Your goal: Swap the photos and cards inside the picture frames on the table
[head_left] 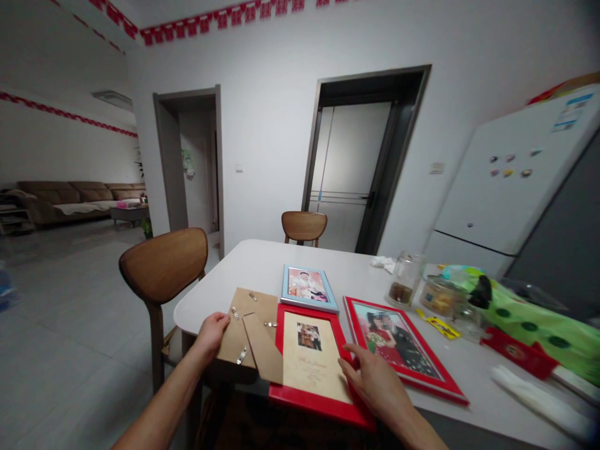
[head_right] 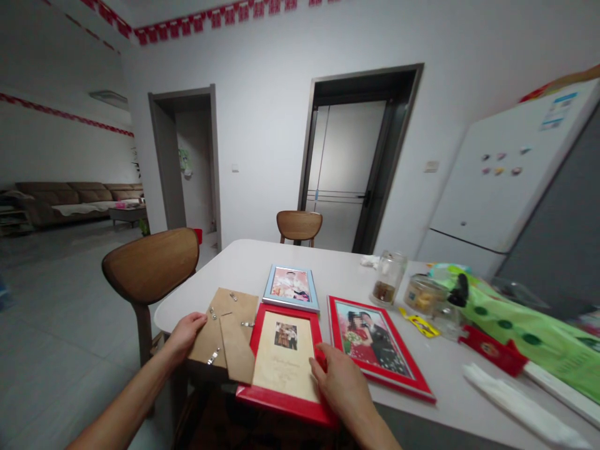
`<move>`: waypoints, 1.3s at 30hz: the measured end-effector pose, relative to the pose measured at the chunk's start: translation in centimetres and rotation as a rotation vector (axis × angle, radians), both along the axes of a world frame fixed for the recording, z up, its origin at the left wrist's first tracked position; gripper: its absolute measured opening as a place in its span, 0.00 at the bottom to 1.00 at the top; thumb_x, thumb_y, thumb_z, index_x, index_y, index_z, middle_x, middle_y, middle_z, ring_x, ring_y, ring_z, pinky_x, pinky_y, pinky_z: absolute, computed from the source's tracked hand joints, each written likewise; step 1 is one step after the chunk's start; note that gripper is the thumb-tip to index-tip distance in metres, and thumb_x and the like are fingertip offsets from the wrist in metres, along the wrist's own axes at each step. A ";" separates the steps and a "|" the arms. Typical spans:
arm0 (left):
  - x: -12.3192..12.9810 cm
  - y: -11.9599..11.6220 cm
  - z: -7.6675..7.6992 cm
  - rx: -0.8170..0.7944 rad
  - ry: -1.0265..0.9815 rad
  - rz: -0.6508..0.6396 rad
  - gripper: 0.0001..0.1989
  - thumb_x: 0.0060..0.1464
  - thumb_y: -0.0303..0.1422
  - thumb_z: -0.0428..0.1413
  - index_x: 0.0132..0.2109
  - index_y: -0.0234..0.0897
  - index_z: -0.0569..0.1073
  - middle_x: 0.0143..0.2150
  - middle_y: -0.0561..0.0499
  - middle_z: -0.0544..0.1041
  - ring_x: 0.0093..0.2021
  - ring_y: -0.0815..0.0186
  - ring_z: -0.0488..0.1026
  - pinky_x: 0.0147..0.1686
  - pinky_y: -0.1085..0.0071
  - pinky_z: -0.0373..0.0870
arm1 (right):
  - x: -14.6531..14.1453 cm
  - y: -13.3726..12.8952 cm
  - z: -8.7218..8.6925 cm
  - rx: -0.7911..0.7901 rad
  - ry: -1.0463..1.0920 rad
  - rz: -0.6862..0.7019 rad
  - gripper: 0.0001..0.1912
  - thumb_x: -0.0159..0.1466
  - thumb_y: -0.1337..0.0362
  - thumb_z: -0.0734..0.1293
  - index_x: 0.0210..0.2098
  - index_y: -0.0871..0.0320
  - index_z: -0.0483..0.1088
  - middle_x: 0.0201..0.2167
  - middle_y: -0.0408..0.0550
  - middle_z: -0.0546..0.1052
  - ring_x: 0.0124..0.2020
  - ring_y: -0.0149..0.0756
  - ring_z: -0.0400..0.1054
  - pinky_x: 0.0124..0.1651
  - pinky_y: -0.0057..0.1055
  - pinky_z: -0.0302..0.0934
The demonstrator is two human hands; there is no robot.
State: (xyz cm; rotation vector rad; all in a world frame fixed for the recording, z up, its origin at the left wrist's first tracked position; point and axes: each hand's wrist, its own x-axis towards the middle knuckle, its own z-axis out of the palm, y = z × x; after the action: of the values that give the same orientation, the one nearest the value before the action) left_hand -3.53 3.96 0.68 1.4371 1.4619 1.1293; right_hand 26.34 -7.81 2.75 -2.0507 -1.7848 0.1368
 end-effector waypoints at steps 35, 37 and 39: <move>9.1 -9.3 6.3 0.683 0.289 -0.226 0.22 0.46 0.23 0.45 0.50 0.36 0.60 0.41 0.47 0.68 0.40 0.64 0.66 0.41 0.68 0.65 | -1.3 -0.3 1.6 0.024 0.788 -0.029 0.26 0.48 0.60 0.61 0.44 0.65 0.64 0.17 0.41 0.69 0.21 0.34 0.65 0.27 0.29 0.59; 7.1 -8.5 6.0 0.571 0.193 -0.078 0.21 0.44 0.24 0.45 0.49 0.35 0.61 0.37 0.48 0.68 0.35 0.65 0.67 0.34 0.71 0.66 | -0.3 0.0 0.7 0.032 0.502 -0.085 0.30 0.48 0.61 0.59 0.49 0.70 0.60 0.16 0.41 0.68 0.21 0.35 0.64 0.27 0.30 0.58; 5.2 -7.7 4.9 0.457 0.115 0.012 0.21 0.43 0.26 0.46 0.48 0.35 0.63 0.33 0.50 0.68 0.32 0.65 0.68 0.29 0.73 0.66 | 0.2 0.1 -0.1 0.008 0.282 -0.080 0.30 0.50 0.62 0.57 0.50 0.72 0.59 0.19 0.45 0.70 0.23 0.37 0.65 0.30 0.31 0.58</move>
State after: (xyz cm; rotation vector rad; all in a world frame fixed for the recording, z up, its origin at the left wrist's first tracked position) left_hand 1.70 -3.79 5.60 1.8297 1.3423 1.4762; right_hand 26.58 -7.68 2.67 -1.9812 -1.5288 0.3748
